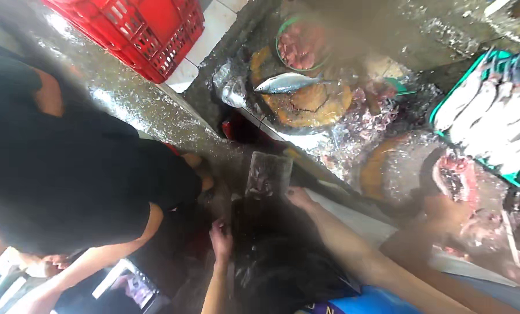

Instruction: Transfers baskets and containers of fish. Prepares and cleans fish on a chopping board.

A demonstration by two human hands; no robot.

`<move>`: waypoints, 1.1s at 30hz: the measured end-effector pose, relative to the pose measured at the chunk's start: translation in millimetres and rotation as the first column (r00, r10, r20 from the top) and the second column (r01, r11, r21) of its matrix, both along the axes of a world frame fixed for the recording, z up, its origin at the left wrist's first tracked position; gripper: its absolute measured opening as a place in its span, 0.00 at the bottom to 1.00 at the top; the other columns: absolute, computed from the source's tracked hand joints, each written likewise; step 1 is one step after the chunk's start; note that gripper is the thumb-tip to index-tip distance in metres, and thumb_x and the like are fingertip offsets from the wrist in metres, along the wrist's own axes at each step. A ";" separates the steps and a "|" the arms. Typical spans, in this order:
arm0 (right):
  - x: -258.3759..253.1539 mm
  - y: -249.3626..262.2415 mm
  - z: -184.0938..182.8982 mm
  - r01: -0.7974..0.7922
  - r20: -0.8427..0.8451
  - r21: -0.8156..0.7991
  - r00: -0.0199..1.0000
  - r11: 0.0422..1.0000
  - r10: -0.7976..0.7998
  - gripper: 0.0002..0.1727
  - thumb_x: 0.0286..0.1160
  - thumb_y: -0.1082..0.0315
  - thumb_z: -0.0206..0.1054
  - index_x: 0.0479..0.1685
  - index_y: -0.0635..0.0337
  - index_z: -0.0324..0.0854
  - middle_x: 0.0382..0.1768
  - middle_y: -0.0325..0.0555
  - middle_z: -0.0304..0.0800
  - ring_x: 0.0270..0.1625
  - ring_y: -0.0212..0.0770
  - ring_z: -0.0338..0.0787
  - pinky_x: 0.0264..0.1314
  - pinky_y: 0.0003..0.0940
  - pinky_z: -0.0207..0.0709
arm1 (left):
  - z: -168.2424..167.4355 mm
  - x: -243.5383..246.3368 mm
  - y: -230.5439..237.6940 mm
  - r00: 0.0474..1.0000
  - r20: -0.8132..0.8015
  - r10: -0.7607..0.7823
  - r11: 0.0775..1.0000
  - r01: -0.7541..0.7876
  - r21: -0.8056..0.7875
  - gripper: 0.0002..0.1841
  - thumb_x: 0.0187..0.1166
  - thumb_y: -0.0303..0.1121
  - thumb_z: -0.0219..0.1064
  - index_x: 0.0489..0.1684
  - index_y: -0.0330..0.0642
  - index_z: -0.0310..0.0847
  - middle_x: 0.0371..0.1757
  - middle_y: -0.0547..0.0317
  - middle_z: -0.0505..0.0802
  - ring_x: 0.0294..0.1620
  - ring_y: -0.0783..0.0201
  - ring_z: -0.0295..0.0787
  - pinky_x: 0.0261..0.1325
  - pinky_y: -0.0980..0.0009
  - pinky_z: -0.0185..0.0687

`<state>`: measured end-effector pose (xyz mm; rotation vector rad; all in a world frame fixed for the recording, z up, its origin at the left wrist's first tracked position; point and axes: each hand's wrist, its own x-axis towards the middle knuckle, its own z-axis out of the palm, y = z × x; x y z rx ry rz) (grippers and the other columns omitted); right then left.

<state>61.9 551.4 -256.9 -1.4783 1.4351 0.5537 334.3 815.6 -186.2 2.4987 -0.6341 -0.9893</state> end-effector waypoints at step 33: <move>132.0 -185.6 60.8 -0.540 0.149 -0.085 0.824 0.837 0.547 0.23 0.87 0.52 0.59 0.70 0.55 0.83 0.65 0.59 0.90 0.71 0.60 0.86 0.77 0.65 0.74 | -60.9 -10.9 -51.0 0.875 -0.250 0.415 0.881 -0.319 0.349 0.21 0.85 0.42 0.67 0.69 0.38 0.82 0.60 0.37 0.92 0.59 0.40 0.91 0.64 0.39 0.84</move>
